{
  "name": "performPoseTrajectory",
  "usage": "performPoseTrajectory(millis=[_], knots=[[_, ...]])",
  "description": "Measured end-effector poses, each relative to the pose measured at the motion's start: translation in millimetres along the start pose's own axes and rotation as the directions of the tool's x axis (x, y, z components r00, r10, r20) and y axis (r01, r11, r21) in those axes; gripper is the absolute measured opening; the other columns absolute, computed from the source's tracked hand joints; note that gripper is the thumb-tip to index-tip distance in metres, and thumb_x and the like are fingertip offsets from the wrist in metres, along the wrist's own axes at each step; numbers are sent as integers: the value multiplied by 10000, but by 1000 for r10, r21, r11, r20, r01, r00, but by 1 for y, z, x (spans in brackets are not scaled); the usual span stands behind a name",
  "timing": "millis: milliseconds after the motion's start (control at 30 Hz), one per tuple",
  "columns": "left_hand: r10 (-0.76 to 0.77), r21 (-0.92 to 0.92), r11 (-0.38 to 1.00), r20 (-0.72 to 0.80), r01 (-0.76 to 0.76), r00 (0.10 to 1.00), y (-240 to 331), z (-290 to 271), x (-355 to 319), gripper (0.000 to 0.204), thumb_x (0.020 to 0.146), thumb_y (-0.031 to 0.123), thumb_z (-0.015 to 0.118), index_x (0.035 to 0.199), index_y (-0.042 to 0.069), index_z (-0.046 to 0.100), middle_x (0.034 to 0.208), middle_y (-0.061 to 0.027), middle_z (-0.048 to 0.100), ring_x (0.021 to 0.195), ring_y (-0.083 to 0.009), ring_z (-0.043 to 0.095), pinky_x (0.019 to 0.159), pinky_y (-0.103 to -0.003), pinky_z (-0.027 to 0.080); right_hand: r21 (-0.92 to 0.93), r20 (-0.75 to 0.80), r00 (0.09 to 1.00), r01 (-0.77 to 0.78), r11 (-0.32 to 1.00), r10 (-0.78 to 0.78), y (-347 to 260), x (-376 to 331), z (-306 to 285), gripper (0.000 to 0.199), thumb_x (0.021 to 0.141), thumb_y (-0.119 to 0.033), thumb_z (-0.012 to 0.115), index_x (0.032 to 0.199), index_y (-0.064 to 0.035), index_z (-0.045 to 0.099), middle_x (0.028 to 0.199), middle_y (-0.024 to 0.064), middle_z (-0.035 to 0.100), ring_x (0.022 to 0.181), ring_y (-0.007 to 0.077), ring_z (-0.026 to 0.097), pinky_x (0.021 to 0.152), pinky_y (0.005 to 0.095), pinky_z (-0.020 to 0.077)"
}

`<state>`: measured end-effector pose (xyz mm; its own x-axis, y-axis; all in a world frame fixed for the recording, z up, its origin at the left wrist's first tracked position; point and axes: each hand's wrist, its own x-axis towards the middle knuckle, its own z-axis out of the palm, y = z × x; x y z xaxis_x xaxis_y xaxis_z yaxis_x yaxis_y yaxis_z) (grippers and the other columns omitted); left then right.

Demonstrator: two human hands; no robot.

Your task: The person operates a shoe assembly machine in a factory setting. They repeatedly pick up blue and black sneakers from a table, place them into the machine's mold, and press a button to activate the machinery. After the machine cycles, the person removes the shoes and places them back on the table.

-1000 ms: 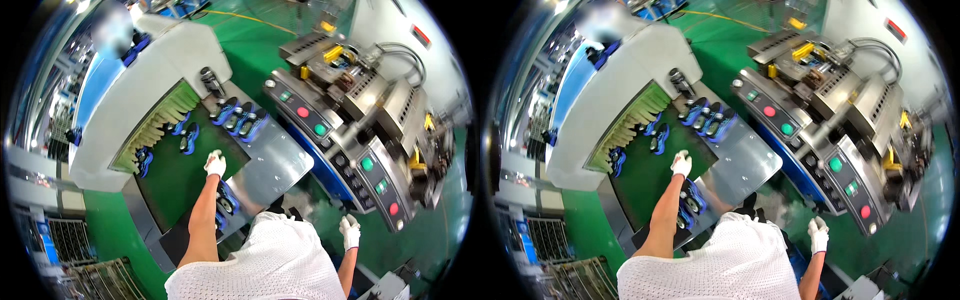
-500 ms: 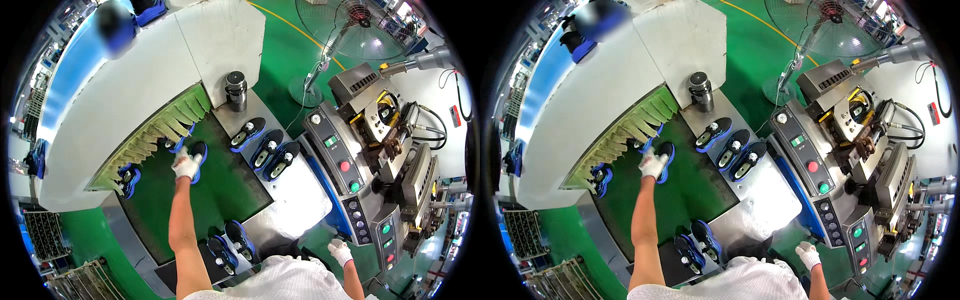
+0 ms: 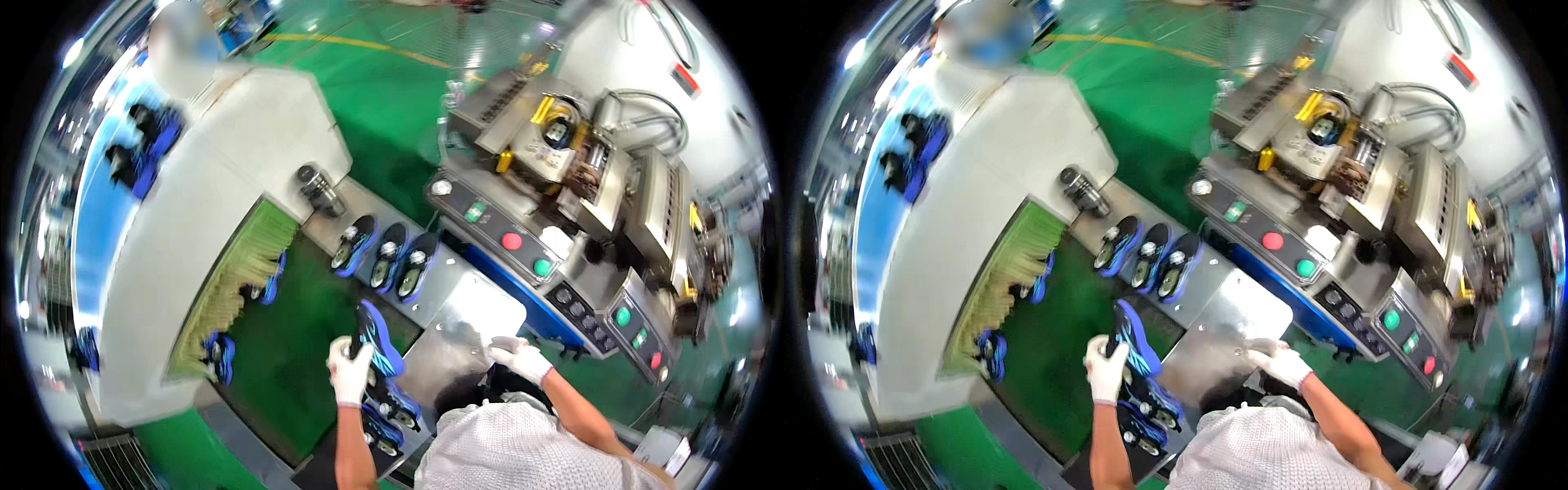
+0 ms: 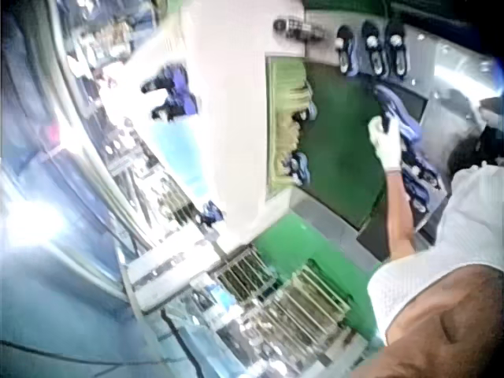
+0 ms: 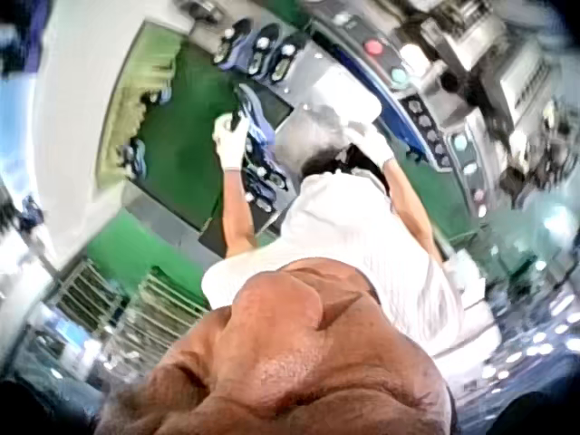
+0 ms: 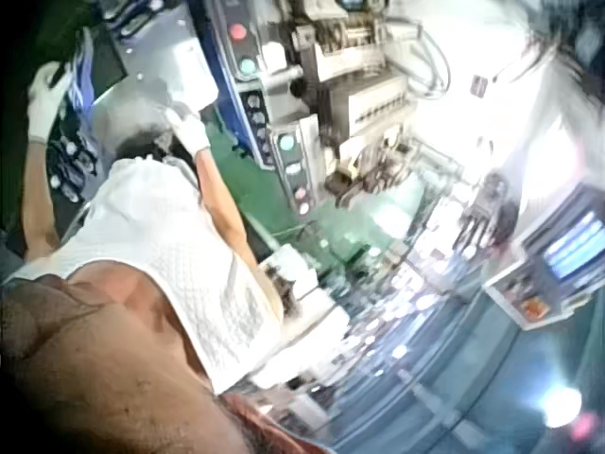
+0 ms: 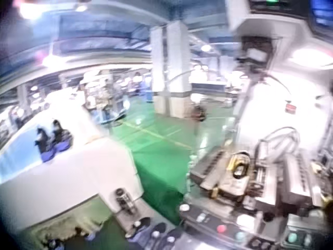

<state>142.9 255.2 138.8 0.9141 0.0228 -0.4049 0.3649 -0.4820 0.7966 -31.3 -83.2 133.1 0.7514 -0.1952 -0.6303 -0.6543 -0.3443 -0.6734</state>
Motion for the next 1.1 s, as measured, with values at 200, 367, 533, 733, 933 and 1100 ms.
performPoseTrajectory(millis=[200, 367, 533, 733, 933, 1100], knots=[[641, -28, 742, 321, -670, 697, 89, 77, -75, 452, 960, 96, 643, 1378, -35, 529, 1319, -187, 640, 1172, -254, 615, 1039, -388, 484, 805, 460, 850, -278, 524, -257, -7, 4, -1, 562, 1032, -464, 584, 1373, -18, 598, 1336, 145, 643, 1193, 248, 623, 1020, 421, 518], [600, -348, 797, 543, -493, 587, 187, 155, -61, 461, 972, 112, 595, 1416, 10, 525, 1312, -141, 642, 1233, -250, 613, 1078, -390, 489, 965, 257, 868, -208, 160, -425, -18, -24, -79, 759, 805, -260, 883, 1433, -26, 526, 1307, 87, 684, 1113, 180, 691, 973, 407, 569], [760, -311, 631, 433, -711, 485, 300, 242, -31, 574, 861, 12, 756, 1389, -4, 532, 1333, -156, 607, 1251, -244, 594, 1046, -385, 499, 999, -39, 871, 28, -30, -490, 9, -72, -200, 930, 719, -151, 918, 1500, -4, 435, 1378, 164, 623, 1238, 278, 635, 1072, 442, 514], [755, 111, 329, 565, -938, 332, 423, 403, 73, 601, 902, 329, 736, 1389, 35, 538, 1393, -200, 566, 1280, -369, 557, 1090, -436, 427, 926, -375, 830, 352, -134, -413, 38, -94, -277, 884, 752, -223, 899, 1465, 41, 448, 1349, 271, 610, 1219, 403, 636, 1057, 522, 532], [769, 316, 352, 439, -881, 465, 446, 538, 165, 720, 840, 349, 778, 1412, 11, 502, 1358, -256, 571, 1259, -402, 570, 1054, -471, 461, 871, -490, 847, 462, -169, -207, 44, -135, -304, 914, 748, -189, 878, 1488, 53, 400, 1321, 316, 606, 1215, 421, 634, 1053, 545, 531], [551, 571, 425, 453, -703, 701, 455, 588, 173, 826, 813, 610, 726, 1301, -4, 468, 1245, -297, 644, 1190, -439, 623, 994, -530, 489, 869, -468, 883, 455, -194, -29, 40, -149, -311, 974, 700, -213, 878, 1497, 52, 384, 1315, 308, 614, 1211, 425, 633, 1068, 564, 508]])
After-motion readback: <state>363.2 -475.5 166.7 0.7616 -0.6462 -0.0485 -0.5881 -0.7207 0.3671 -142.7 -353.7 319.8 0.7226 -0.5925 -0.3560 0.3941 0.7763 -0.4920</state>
